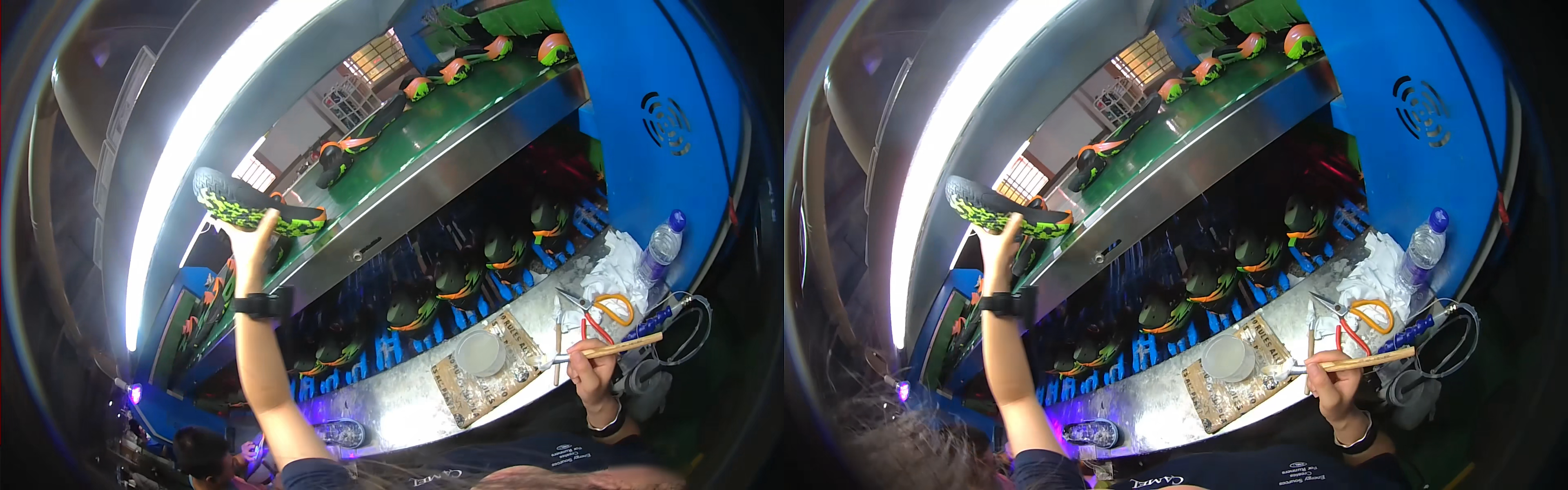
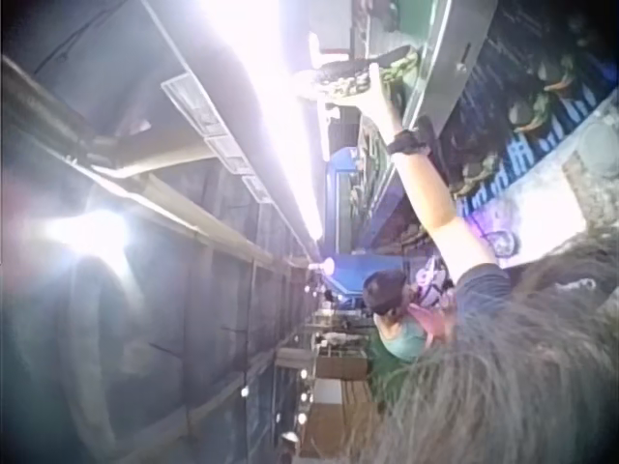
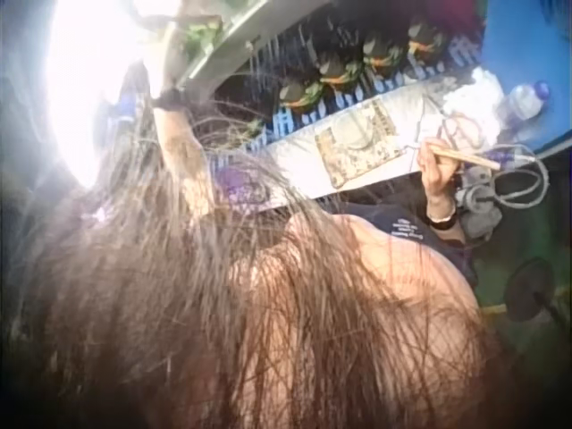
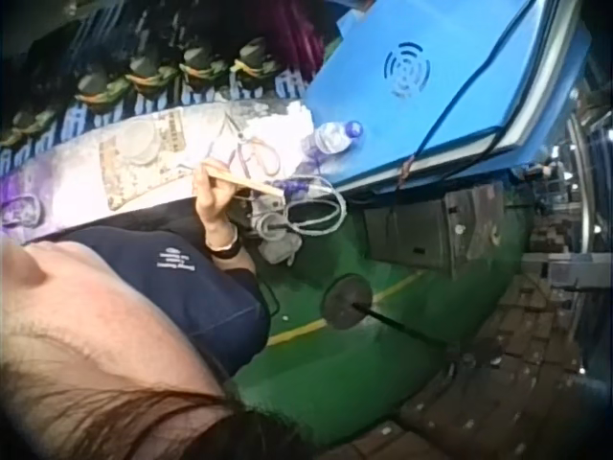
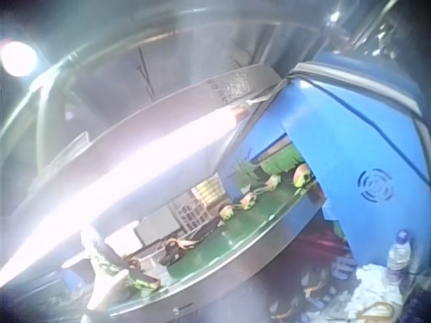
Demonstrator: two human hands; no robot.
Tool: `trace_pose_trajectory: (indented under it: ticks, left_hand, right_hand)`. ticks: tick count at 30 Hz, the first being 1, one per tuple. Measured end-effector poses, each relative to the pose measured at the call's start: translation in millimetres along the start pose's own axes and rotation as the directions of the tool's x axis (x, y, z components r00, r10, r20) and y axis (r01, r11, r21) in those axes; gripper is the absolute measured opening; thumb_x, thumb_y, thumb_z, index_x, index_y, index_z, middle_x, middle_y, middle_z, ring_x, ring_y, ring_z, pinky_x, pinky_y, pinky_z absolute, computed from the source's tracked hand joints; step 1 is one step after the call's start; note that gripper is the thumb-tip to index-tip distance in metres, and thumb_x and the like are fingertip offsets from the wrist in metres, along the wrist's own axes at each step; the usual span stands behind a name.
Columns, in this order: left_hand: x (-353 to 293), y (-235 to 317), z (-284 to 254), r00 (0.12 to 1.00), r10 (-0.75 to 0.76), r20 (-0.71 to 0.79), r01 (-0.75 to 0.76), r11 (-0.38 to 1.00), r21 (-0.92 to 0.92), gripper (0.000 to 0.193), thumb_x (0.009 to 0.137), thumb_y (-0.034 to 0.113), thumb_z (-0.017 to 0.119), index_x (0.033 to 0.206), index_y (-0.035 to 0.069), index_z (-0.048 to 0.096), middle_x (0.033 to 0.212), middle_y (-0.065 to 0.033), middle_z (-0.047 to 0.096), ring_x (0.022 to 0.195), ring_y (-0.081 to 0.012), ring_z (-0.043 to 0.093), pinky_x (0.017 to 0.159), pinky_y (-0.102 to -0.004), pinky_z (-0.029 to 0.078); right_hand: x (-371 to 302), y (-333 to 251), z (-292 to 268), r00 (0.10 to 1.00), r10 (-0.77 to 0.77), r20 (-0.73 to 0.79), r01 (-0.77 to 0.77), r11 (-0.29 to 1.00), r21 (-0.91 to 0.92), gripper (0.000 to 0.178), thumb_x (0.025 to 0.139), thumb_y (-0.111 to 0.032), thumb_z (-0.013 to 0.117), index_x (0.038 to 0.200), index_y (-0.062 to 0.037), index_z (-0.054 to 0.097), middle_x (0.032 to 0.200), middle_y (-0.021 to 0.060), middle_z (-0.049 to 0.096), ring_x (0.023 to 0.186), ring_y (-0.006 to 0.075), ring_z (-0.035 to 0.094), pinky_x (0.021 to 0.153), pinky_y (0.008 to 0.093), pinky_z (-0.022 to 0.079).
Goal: Applying adhesive to the edges of shoe soles using a brush and placing them onto a conveyor belt for assembly.
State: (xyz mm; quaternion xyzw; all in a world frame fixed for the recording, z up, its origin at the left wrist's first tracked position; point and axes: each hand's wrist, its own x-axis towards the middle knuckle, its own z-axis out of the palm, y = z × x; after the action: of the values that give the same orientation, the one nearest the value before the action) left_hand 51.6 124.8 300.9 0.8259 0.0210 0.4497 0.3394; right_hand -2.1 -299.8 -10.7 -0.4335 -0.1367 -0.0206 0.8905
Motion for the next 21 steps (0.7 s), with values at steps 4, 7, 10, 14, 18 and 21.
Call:
trace_pose_trajectory:
  ticks: [4,7,10,14,18,21]
  left_hand:
    - [-8,-43,19,0.992,-0.043,-0.115,0.025,0.989,-0.148,0.055,0.069,0.007,0.068,0.114,0.001,0.036,0.1,-0.0084,0.05,0.09,-0.0152,0.051,0.082,-0.0296,0.04]
    - [-28,-47,24,0.99,0.017,-0.136,-0.051,0.967,-0.251,0.04,0.07,0.006,0.067,0.105,0.0,0.048,0.101,-0.007,0.052,0.09,-0.0152,0.051,0.084,-0.0287,0.038]
    - [-65,-26,17,0.983,0.007,-0.184,-0.081,0.914,-0.399,0.044,0.074,0.018,0.064,0.109,-0.001,0.045,0.101,-0.0079,0.052,0.093,-0.0174,0.051,0.084,-0.0311,0.039]
    - [-132,-21,-3,0.99,-0.138,0.037,0.132,0.782,-0.609,0.073,0.074,0.057,0.049,0.116,-0.002,0.038,0.108,-0.0119,0.049,0.098,-0.0208,0.049,0.085,-0.0348,0.039]
    - [-245,-38,-2,0.914,-0.314,0.256,0.404,0.661,-0.632,0.089,0.064,0.064,0.056,0.118,-0.003,0.035,0.114,-0.013,0.044,0.104,-0.0251,0.045,0.088,-0.0371,0.037]
    - [-309,-49,-5,0.845,-0.42,0.331,0.528,0.557,-0.641,0.089,0.06,0.058,0.064,0.117,-0.003,0.034,0.112,-0.0126,0.045,0.1,-0.0245,0.048,0.086,-0.0395,0.04]
  right_hand:
    - [-4,-4,9,1.0,-0.011,0.006,0.011,0.998,-0.067,0.006,0.078,-0.004,0.052,0.079,0.0019,0.051,0.053,0.0011,0.046,0.043,0.0047,0.041,0.04,0.0182,0.032]
    - [-6,0,22,1.0,0.025,0.002,-0.024,0.99,-0.136,0.004,0.077,-0.003,0.053,0.077,0.0006,0.053,0.053,-0.0005,0.046,0.044,0.0038,0.04,0.04,0.0173,0.032]
    - [16,19,39,0.989,0.014,0.148,0.039,0.936,-0.351,0.003,0.077,-0.002,0.054,0.078,0.0,0.054,0.063,0.0009,0.05,0.054,0.0044,0.042,0.048,0.0188,0.033]
    - [41,62,63,0.958,-0.041,0.285,0.18,0.859,-0.48,0.006,0.076,-0.006,0.058,0.075,-0.0009,0.057,0.062,-0.0004,0.051,0.052,0.0043,0.043,0.045,0.0195,0.033]
    - [51,95,74,0.918,0.123,0.378,0.141,0.79,-0.597,0.008,0.075,-0.008,0.059,0.077,-0.0008,0.057,0.059,0.0009,0.052,0.048,0.0047,0.043,0.044,0.0195,0.033]
    - [49,113,77,0.912,0.123,0.391,0.178,0.741,-0.648,0.01,0.074,-0.01,0.059,0.075,0.0002,0.058,0.052,0.0033,0.052,0.045,0.0073,0.045,0.043,0.022,0.034]
